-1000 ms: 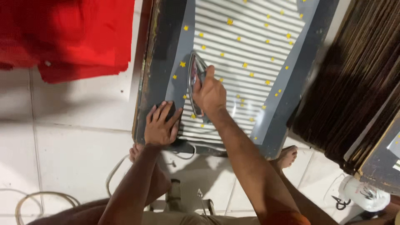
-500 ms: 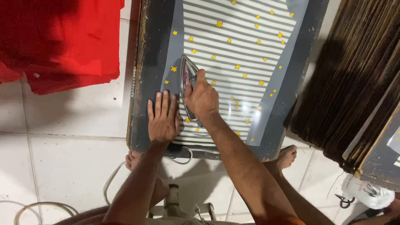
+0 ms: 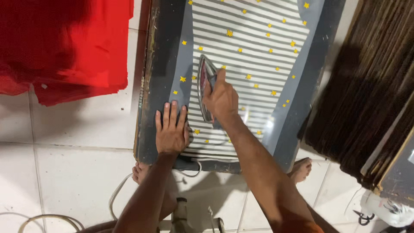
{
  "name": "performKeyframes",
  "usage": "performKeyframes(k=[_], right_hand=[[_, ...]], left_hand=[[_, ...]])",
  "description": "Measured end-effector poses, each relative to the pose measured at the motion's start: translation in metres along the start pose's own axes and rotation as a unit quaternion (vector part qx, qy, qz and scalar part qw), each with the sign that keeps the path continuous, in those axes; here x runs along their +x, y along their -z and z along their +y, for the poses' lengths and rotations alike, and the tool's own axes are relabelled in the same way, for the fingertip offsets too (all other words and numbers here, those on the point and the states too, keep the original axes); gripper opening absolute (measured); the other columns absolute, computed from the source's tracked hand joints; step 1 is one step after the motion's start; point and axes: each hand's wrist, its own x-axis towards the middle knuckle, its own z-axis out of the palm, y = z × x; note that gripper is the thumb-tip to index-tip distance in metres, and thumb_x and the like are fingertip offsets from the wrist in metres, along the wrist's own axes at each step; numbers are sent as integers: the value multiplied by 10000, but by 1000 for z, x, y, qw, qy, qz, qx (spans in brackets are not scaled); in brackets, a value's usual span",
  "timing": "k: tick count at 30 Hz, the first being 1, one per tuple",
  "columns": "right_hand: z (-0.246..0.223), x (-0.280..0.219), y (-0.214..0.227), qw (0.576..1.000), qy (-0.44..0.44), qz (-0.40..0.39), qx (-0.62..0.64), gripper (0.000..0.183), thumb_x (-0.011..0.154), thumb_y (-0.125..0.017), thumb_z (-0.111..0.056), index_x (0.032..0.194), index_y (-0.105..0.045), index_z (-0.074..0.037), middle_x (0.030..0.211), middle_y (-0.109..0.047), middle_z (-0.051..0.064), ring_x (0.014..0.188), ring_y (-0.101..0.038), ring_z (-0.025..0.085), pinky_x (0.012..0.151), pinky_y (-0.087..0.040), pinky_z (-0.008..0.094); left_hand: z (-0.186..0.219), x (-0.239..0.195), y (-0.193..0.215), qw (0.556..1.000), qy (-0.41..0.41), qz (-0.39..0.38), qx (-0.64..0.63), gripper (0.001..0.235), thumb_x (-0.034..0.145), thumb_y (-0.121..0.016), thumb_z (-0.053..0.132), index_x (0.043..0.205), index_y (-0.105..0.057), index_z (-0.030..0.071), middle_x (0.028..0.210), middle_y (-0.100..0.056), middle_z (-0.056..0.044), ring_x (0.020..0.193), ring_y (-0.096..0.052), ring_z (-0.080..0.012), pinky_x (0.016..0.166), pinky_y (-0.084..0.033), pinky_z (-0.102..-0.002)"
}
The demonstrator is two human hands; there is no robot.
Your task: The person irons a piece of striped fabric with yellow stars on a flat board using an electric iron. They smooth the fabric with their hands, iron it thoroughly, and then place a clear plastic sheet over it before ironing again.
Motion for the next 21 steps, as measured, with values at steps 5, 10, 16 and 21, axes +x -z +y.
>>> performKeyframes(k=[5, 10, 16, 21], right_hand=[[-6, 37, -3, 998, -10, -27, -55, 438, 999, -443, -417, 1280, -393, -85, 902, -709, 263, 898, -718, 493, 811, -571, 619], [3, 42, -15, 998, 4, 3, -69, 399, 1013, -448, -357, 1275, -406, -59, 822, -699, 242, 804, -730, 476, 712, -600, 596], [4, 42, -16, 998, 2, 15, -58, 389, 985, -487, -385, 1236, -400, -101, 820, -703, 225, 809, -727, 483, 733, -583, 609], [5, 41, -16, 998, -4, 17, -65, 369, 984, -482, -383, 1225, -398, -117, 810, -703, 210, 805, -730, 474, 740, -589, 589]], left_hand=[[0, -1, 0, 1000, 7, 3, -23, 560, 1042, -373, 270, 1598, -365, 202, 1668, -303, -128, 1538, -260, -346, 1231, -160, -576], [-2, 6, 2, 991, 43, 42, -116, 400, 1045, -437, 263, 1407, -594, 197, 1570, -463, -103, 1467, -393, -333, 1179, -242, -563], [4, 18, -14, 998, -19, 5, -56, 508, 1058, -411, 288, 1532, -437, 109, 1634, -357, -150, 1516, -302, -356, 1226, -192, -575], [6, 16, -13, 999, -32, -11, -18, 567, 1070, -346, 342, 1591, -361, 120, 1658, -319, -134, 1539, -262, -337, 1249, -144, -576]])
